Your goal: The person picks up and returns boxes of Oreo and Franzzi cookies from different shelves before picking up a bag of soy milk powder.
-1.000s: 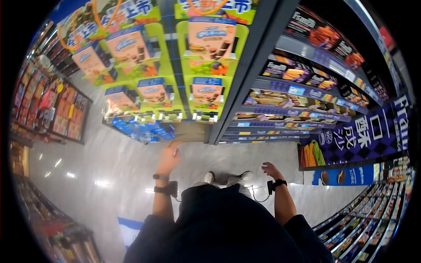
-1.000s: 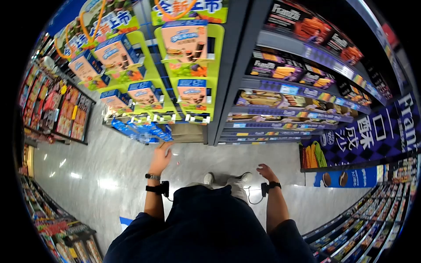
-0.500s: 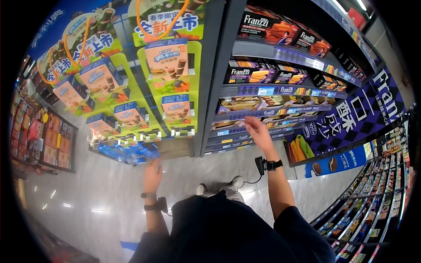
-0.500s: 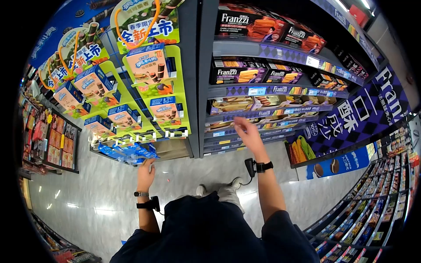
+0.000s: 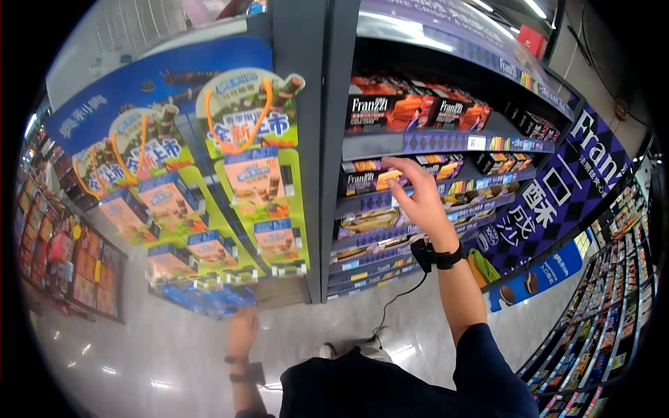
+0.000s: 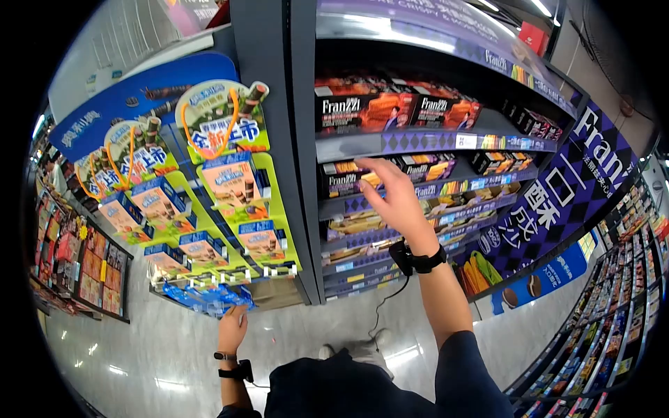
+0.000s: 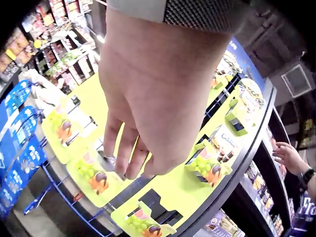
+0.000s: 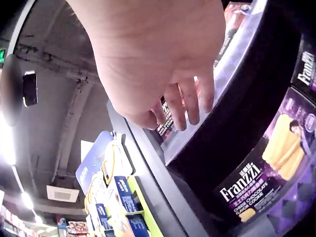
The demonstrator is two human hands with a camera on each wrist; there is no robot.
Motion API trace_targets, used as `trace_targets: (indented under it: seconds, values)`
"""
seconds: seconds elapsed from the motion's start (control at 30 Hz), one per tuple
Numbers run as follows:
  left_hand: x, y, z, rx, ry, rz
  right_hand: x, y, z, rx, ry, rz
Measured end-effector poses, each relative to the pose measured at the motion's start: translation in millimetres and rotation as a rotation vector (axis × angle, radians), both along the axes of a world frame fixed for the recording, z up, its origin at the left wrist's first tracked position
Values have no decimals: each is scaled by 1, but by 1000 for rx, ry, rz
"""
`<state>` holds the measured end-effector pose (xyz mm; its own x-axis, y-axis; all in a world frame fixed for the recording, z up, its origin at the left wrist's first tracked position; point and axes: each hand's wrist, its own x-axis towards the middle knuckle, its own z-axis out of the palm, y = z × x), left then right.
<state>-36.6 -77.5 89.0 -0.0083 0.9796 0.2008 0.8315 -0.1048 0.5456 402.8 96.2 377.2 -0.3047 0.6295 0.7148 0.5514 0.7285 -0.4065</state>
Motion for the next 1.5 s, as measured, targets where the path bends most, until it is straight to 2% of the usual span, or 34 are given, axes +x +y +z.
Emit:
trace_targets:
  seconds: [0.07, 0.17, 0.2, 0.23, 0.3, 0.43, 0.5, 0.6, 0.63, 0.83, 0.9, 0.93, 0.97, 1.07, 1.17, 1.23, 1.27, 1.3, 1.33, 1.37, 1.47, 1.5]
  values:
    - [-9, 4, 33, 9, 95, -69, -5, 1, 8, 43, -37, 2]
    - [-26, 16, 98, 53, 192, -5, -14, 6, 2, -1, 26, 48]
    - [-42, 24, 105, 159, 231, -31, -19, 6, 2, -27, 66, 84]
    - [-43, 29, 125, 170, 237, -18, -23, 8, 3, -55, 106, 120]
    - [-49, 34, 175, 378, 299, -75, -33, 12, 6, -48, 112, 148]
    - [-36, 36, 260, 564, 404, -100, -58, 11, 25, -11, 58, 93]
    - [-25, 38, 288, 723, 575, -127, -79, 10, 36, 351, 16, 1]
    - [-3, 45, 317, 821, 519, -146, -107, 15, 45, 315, 149, 35]
    - [5, 46, 321, 837, 520, -147, -113, 16, 51, 313, 236, 48]
    - [40, 55, 329, 926, 196, -161, -131, 45, 102, 515, 231, -130]
    - [47, 63, 332, 967, 178, -167, -142, 59, 122, 335, 571, 131]
    - [50, 65, 335, 968, 160, -187, -145, 62, 132, 319, 660, 203]
    - [52, 66, 337, 968, 143, -206, -142, 60, 138, 278, 675, 123]
    - [55, 65, 339, 968, 141, -206, -146, 83, 131, 324, 746, 93]
    - [51, 64, 329, 953, 139, -206, -155, 76, 125, 318, 729, 82]
    - [47, 61, 317, 934, 138, -204, -148, 85, 119, 236, 886, 166]
    - [40, 52, 305, 888, 113, -141, -153, 93, 113, 191, 954, 221]
    - [36, 48, 298, 890, 82, -113, -152, 94, 109, 236, 873, 104]
    - [32, 40, 292, 880, 83, -58, -154, 92, 109, 253, 882, 226]
    - [27, 29, 287, 869, 87, 1, -156, 97, 106, 313, 862, 78]
    - [10, -8, 276, 794, 81, 123, -149, 106, 106, 184, 866, 183]
    - [5, -19, 269, 790, 91, 164, -152, 107, 106, 241, 860, 169]
